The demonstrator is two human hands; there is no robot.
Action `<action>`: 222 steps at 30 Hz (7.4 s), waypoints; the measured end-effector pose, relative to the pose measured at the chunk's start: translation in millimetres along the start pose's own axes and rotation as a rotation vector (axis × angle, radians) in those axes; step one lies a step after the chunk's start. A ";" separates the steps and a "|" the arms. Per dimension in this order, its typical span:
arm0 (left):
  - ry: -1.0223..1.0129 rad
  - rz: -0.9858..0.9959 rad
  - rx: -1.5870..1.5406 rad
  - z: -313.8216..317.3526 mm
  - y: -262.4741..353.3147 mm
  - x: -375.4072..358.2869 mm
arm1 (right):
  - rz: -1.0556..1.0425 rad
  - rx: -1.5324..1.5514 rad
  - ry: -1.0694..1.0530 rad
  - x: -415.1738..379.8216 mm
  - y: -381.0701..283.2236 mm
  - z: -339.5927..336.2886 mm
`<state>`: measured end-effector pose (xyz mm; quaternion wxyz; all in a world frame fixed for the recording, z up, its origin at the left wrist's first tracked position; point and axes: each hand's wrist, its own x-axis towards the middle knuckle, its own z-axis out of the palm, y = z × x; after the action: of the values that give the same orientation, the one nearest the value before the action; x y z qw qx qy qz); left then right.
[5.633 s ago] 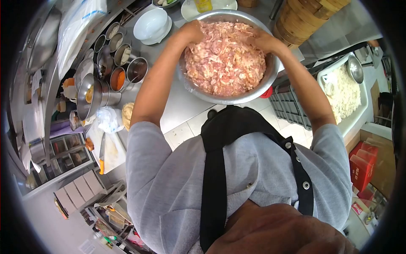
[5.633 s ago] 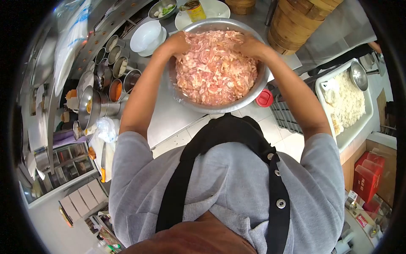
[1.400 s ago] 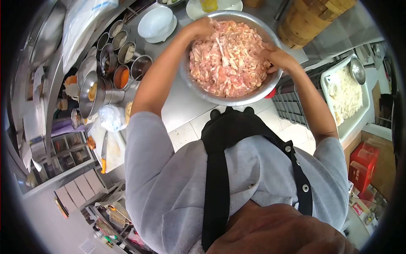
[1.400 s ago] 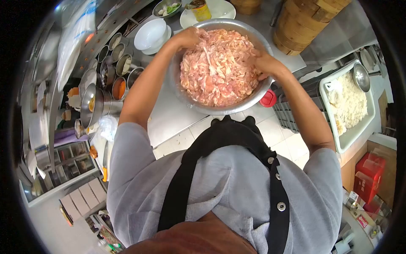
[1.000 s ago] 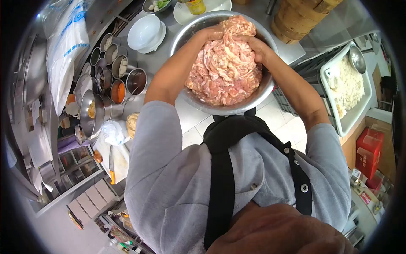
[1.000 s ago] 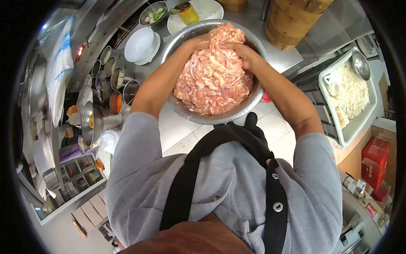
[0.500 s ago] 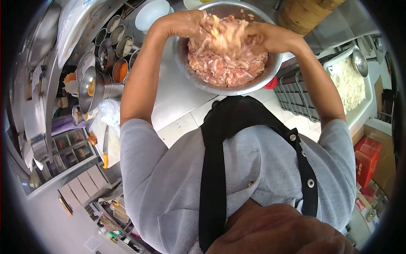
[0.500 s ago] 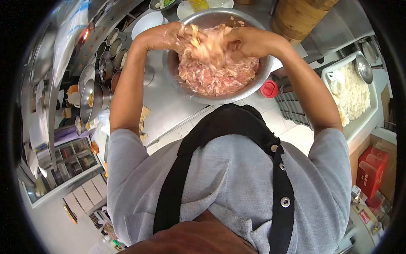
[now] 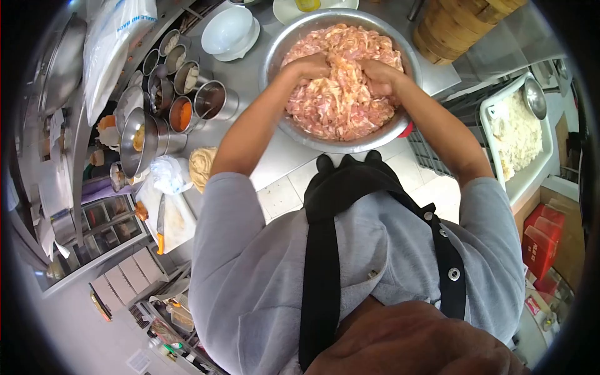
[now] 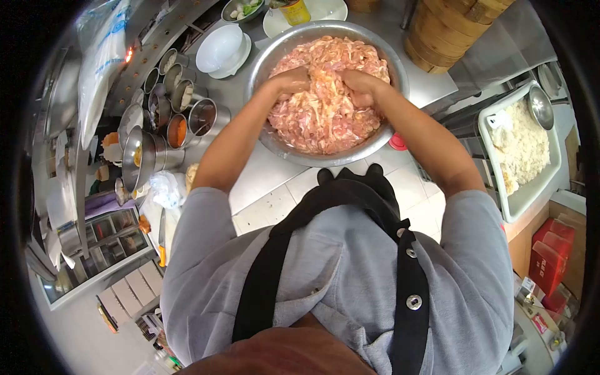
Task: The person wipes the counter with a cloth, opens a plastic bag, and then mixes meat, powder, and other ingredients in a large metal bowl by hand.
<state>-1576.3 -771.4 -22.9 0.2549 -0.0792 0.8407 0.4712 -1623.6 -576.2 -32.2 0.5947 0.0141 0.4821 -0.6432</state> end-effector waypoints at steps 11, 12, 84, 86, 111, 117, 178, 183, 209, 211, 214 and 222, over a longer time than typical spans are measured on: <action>0.379 0.004 -0.262 -15.7 33.0 -24.3 | -0.345 -0.083 0.373 -40.3 -24.7 63.9; 0.356 0.122 -0.321 -21.4 39.4 -33.2 | -0.378 -0.152 0.446 -43.1 -31.1 66.9; -0.050 -0.082 -0.806 -15.0 -59.9 4.8 | -0.046 -0.187 0.129 21.2 -5.8 -59.4; -0.049 -0.162 -0.814 -13.4 -54.0 8.9 | -0.103 0.022 0.094 47.1 5.0 -74.1; 0.280 0.526 0.284 -13.8 60.3 -107.8 | -0.784 -1.683 0.003 -85.5 -67.5 1.3; -0.074 0.062 0.332 -26.9 57.2 -106.0 | -0.392 -1.599 -0.033 -131.5 -54.7 12.0; 0.085 0.318 -0.130 -78.4 77.9 -83.3 | -0.498 -0.797 0.446 -57.9 -69.3 74.5; 0.244 0.457 0.033 -82.8 92.7 -135.5 | -1.010 -0.620 0.068 -126.2 -80.5 135.1; -0.171 0.083 0.824 23.3 -44.0 -6.4 | -0.025 -0.164 0.039 -18.5 12.2 1.0; 0.070 0.052 0.350 9.6 21.6 -58.3 | -0.152 -0.222 0.023 -39.9 -10.5 10.8; 0.312 0.459 0.167 -12.6 64.5 -100.6 | -0.301 -0.276 0.153 -68.8 -50.0 42.7; 0.520 0.769 0.466 -17.3 50.7 -103.2 | -1.011 -1.015 0.334 -91.9 -39.3 68.9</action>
<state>-1512.9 -769.3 74.5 -0.1431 0.1798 0.9271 0.2960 -1589.1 -557.8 82.7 0.0774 -0.3889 0.7524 -0.5260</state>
